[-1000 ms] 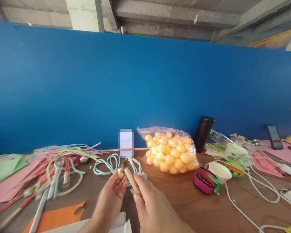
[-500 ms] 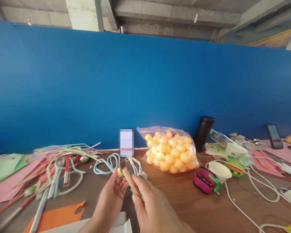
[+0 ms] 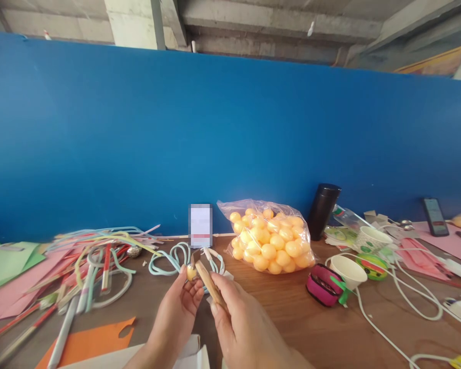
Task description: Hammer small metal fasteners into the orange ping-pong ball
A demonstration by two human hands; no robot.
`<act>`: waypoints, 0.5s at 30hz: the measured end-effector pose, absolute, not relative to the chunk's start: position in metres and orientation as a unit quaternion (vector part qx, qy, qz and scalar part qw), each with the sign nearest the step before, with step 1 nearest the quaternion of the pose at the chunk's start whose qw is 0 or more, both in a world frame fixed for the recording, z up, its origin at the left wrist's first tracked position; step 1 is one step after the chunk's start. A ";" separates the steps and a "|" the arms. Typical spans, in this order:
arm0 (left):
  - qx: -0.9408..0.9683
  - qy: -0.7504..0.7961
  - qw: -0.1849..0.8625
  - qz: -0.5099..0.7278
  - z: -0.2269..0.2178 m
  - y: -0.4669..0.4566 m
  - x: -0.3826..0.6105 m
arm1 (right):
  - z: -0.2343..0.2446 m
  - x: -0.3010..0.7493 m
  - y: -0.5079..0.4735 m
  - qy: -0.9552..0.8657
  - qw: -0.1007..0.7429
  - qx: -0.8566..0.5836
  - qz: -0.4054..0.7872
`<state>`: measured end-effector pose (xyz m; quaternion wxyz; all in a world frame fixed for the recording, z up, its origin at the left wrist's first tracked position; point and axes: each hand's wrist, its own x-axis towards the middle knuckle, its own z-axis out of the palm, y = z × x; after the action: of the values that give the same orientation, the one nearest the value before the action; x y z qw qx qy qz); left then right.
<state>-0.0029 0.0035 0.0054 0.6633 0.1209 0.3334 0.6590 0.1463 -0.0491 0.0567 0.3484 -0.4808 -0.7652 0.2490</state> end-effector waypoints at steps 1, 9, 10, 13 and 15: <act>0.118 0.334 0.664 0.658 0.005 0.004 -0.003 | 0.057 0.147 -0.049 -0.765 0.347 -0.480 0.251; 0.119 0.339 0.661 0.659 0.005 0.005 -0.003 | 0.060 0.146 -0.049 -0.751 0.370 -0.482 0.258; 0.117 0.341 0.660 0.659 0.005 0.005 -0.003 | 0.060 0.145 -0.049 -0.749 0.370 -0.484 0.260; 0.120 0.341 0.659 0.660 0.004 0.005 -0.003 | 0.060 0.145 -0.049 -0.746 0.381 -0.478 0.266; 0.128 0.338 0.660 0.659 0.004 0.005 -0.003 | 0.061 0.145 -0.049 -0.747 0.386 -0.466 0.274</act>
<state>-0.0028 0.0049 0.0035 0.6597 0.1281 0.3382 0.6588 0.1452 -0.0491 0.0612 0.3860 -0.4663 -0.7473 0.2742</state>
